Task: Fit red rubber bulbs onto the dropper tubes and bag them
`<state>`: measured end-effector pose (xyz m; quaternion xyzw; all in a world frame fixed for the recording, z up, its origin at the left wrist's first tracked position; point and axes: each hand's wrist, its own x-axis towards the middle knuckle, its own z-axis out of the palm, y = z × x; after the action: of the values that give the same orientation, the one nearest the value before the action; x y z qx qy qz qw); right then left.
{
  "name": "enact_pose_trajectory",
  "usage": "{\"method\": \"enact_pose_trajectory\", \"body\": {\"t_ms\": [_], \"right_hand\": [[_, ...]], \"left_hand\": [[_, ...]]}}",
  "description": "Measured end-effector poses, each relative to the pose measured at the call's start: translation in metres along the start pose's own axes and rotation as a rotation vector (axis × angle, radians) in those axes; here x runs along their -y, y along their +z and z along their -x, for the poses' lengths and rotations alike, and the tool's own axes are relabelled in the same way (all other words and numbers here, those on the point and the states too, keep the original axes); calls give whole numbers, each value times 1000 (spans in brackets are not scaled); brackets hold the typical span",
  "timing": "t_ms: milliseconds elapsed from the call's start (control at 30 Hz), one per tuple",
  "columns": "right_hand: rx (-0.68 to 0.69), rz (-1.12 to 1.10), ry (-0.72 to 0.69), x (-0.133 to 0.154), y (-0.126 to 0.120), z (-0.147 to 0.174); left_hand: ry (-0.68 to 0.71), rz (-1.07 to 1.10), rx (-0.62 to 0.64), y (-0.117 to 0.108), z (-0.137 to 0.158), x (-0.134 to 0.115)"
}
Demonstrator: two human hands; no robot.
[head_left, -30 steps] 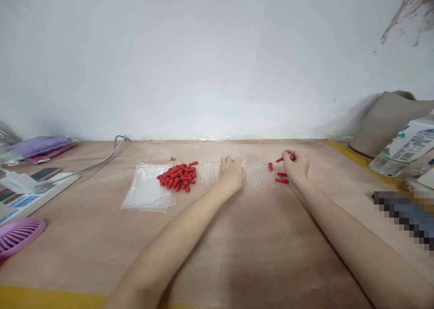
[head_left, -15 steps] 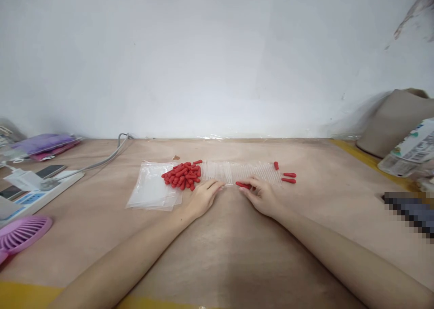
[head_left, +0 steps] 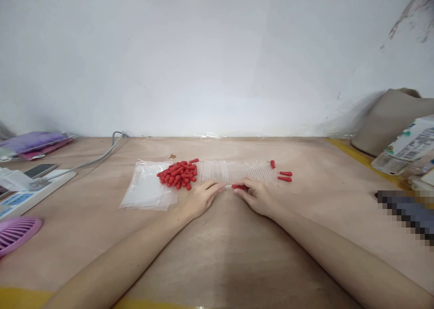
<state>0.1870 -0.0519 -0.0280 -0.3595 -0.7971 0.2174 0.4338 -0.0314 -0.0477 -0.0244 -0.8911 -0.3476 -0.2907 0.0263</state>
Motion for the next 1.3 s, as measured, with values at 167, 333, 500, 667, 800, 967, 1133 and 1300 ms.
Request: {"method": "enact_pose_trajectory", "body": {"t_ms": [167, 333, 500, 667, 800, 967, 1133, 1300], "right_hand": [[-6, 15, -3, -3, 1, 0], [-14, 29, -92, -5, 1, 2], [-14, 45, -155, -4, 0, 3], [-5, 106, -200, -3, -1, 3], [-14, 181, -255, -5, -1, 4], [-3, 388, -401, -14, 0, 5], [-26, 338, -374, -11, -3, 3], [8, 97, -152, -6, -12, 1]], "left_hand": [[51, 56, 2, 2, 1, 0], [92, 33, 27, 1, 2, -1], [129, 1, 16, 0, 1, -1], [207, -27, -15, 2, 1, 1], [259, -120, -30, 1, -1, -2], [351, -270, -3, -2, -5, -9], [285, -188, -61, 0, -5, -11], [125, 67, -114, 0, -3, -12]]}}
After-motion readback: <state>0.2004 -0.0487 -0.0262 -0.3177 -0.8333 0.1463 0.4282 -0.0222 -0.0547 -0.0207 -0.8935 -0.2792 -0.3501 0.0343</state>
